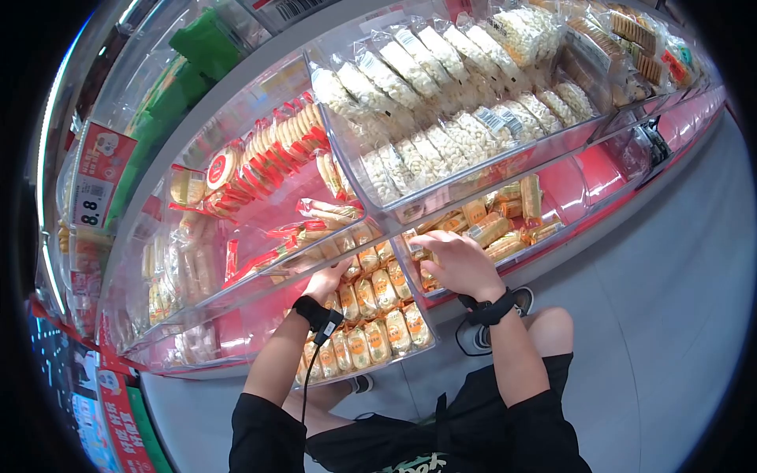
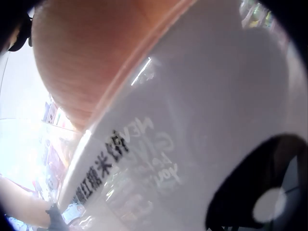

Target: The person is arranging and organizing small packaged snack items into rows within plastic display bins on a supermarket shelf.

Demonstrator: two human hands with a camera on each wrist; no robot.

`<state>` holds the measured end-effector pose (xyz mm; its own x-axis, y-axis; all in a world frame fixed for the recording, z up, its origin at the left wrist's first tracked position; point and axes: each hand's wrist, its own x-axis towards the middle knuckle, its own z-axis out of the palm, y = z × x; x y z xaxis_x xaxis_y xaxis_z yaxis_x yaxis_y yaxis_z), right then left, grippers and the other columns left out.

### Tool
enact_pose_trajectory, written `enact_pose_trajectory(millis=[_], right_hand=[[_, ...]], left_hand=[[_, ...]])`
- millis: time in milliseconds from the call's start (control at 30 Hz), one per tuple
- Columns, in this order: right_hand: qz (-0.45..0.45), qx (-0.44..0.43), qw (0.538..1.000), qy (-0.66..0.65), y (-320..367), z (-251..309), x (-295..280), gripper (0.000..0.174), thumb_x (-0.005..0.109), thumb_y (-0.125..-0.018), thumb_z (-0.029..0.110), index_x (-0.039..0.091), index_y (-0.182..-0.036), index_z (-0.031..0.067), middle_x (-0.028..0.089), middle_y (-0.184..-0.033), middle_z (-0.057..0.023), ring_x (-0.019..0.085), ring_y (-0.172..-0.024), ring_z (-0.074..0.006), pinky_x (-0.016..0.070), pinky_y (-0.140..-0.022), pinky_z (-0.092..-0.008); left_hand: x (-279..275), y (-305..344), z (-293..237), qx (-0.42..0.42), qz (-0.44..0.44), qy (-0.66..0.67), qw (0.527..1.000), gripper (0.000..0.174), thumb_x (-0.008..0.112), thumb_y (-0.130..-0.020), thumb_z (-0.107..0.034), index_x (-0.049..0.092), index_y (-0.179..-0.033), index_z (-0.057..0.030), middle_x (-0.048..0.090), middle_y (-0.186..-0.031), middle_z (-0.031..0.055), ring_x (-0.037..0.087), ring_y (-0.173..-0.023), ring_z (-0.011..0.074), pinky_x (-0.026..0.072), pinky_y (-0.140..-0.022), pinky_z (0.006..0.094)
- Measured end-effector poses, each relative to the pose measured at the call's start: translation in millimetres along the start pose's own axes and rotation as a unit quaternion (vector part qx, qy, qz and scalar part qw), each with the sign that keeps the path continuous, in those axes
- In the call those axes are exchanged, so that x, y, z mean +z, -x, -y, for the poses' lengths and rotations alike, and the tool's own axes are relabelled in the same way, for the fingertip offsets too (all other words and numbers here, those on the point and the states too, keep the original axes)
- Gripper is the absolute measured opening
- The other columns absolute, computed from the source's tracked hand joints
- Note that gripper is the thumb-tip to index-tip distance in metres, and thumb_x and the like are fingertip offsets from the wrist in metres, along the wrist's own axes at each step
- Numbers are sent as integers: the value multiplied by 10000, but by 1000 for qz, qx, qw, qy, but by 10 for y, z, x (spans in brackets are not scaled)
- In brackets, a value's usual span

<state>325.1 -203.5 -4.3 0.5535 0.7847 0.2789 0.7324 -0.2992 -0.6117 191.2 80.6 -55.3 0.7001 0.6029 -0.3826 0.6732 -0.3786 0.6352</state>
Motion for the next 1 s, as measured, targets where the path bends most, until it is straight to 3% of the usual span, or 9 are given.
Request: enact_pose_trajectory(millis=[33, 133, 233, 333, 433, 533, 567, 700, 1000], right_hand=[[1, -7, 1000, 20, 0, 7, 5, 345, 586, -805, 214, 574, -1140, 135, 612, -1075, -105, 607, -934, -290, 483, -809, -414], [35, -9, 998, 56, -11, -10, 38, 362, 588, -805, 221, 570, -1160, 150, 628, -1051, -107, 617, -905, -296, 489, -798, -414], [48, -25, 997, 51, -22, -52, 65, 368, 582, -808, 224, 561, -1170, 158, 646, -997, -116, 620, -894, -295, 482, -796, -414], [74, -5, 996, 49, -36, -30, 45, 344, 575, -812, 226, 557, -1149, 157, 655, -933, -127, 621, -891, -295, 465, -800, -414], [102, 4, 994, 47, -42, -27, 35, 313, 567, -815, 225, 552, -1118, 150, 653, -899, -146, 621, -889, -300, 446, -811, -419], [112, 7, 992, 53, -37, -30, 39, 290, 562, -817, 225, 547, -1096, 149, 652, -890, -154, 620, -886, -304, 439, -811, -419], [108, -11, 992, 62, -28, -55, 55, 357, 560, -815, 219, 520, -1164, 152, 651, -886, -158, 619, -884, -306, 438, -807, -420], [110, 0, 992, 68, -21, -24, 21, 534, 565, -812, 216, 423, -1323, 157, 648, -878, -171, 620, -879, -304, 437, -800, -414], [207, 41, 977, 17, -94, -22, -68, 646, 564, -808, 159, 334, -1412, 163, 626, -859, -204, 596, -881, -334, 398, -876, -434]], left_hand=[[11, -37, 43, 63, -10, -75, 995, 481, 551, -886, -474, 609, -929, 1, 581, -701, 64, 540, -639, 141, 435, -589, 305], [46, -178, 157, 120, -35, -210, 970, 507, 497, -905, -485, 610, -948, 8, 627, -761, 126, 596, -690, 226, 458, -660, 366], [-17, -44, 36, 274, -46, -283, 918, 503, 429, -932, -467, 615, -980, -3, 652, -860, 188, 628, -774, 319, 458, -726, 431], [-120, 224, -441, 188, 32, -415, 890, 483, 399, -944, -439, 612, -1018, -13, 641, -941, 229, 614, -866, 380, 441, -787, 464], [-132, 424, -731, 125, 33, -457, 880, 462, 403, -945, -419, 617, -1006, -14, 634, -913, 233, 596, -882, 395, 435, -800, 465], [-43, 156, -294, 218, -24, -331, 918, 453, 424, -938, -415, 598, -1042, -10, 619, -948, 242, 577, -915, 409, 433, -810, 478], [-10, 191, -235, 258, -70, -273, 924, 456, 445, -931, -397, 561, -1079, 19, 595, -983, 261, 564, -927, 417, 434, -815, 490], [0, 252, -253, 216, -36, -316, 923, 401, 491, -913, -314, 508, -1136, 19, 564, -1010, 300, 540, -962, 449, 429, -852, 495], [80, 193, -127, 231, -13, -241, 942, 428, 554, -859, -164, 431, -1243, -20, 517, -1106, 315, 489, -1061, 458, 398, -917, 493]])
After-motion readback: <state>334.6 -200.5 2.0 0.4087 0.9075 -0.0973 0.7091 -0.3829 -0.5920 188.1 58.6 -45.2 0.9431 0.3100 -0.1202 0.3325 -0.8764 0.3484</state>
